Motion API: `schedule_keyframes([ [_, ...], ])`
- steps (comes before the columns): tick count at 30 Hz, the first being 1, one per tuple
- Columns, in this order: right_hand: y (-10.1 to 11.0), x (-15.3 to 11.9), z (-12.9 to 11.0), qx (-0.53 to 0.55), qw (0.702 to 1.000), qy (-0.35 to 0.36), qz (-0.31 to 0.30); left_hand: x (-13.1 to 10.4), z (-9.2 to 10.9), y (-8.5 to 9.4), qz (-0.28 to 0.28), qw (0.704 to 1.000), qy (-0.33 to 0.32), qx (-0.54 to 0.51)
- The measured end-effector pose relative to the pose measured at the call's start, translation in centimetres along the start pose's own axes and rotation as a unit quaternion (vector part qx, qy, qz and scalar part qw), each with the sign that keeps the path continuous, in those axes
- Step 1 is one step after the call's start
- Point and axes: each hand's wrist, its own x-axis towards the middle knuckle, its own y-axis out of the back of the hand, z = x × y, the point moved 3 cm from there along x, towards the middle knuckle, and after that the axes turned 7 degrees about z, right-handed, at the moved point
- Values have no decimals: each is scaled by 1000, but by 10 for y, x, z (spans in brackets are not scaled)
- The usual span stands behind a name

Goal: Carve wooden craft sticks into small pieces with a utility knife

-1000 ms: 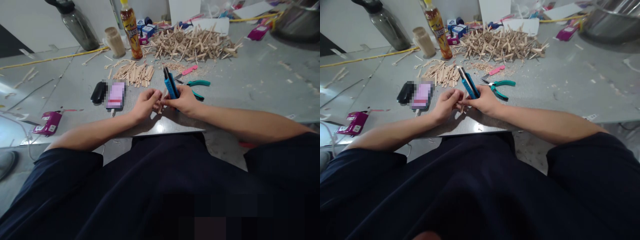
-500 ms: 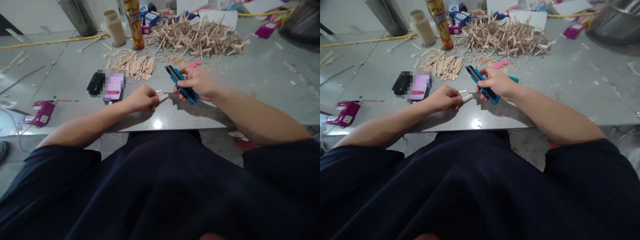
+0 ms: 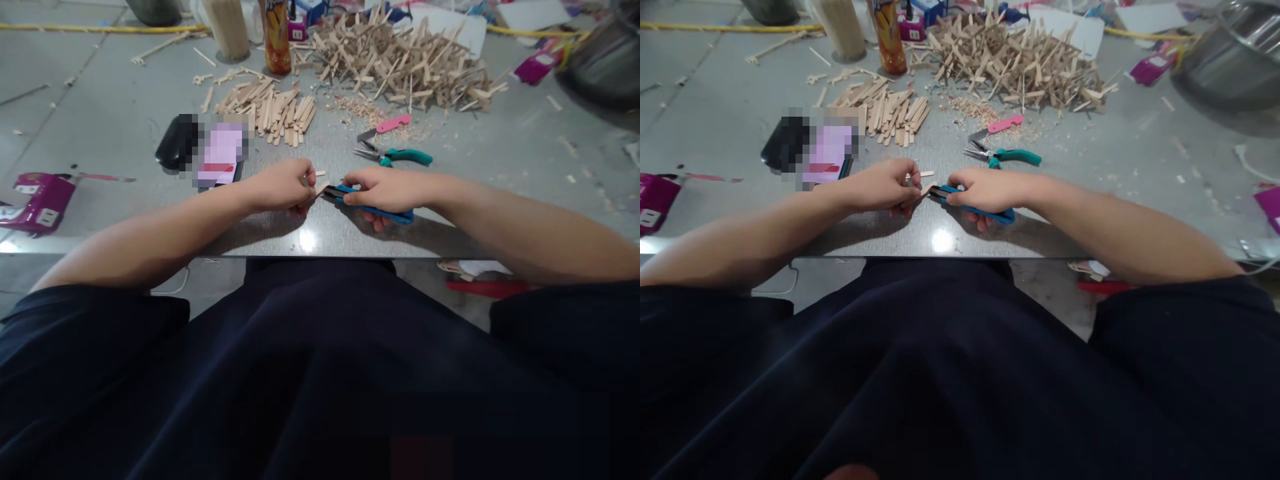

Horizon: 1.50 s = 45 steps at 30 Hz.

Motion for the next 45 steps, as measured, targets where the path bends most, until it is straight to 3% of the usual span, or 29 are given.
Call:
schedule_keyframes([
  [6,-2,1,6,-13,999,32,14,4,-2,0,11,1000,7,10],
  [11,-5,-3,6,-34,998,34,42,1,4,-1,-16,998,-34,60],
  [15,-7,-5,6,-35,994,83,56,-2,2,2,-21,996,-30,84],
  [20,-6,-14,8,32,985,121,115,-3,-5,1,-27,998,-52,27],
  [24,-4,-22,3,95,972,137,166,-2,-7,-8,29,997,-48,-52],
  [29,-6,-22,-2,156,952,192,179,-3,-6,-15,95,986,-101,-91],
  [32,-9,-22,-2,143,954,186,186,-6,-5,-14,120,979,-138,-90],
  [40,-13,-30,-9,94,966,172,168,-21,6,-18,112,978,-159,-81],
  [45,-15,-32,-8,79,964,202,157,-24,6,-20,105,981,-147,-74],
])
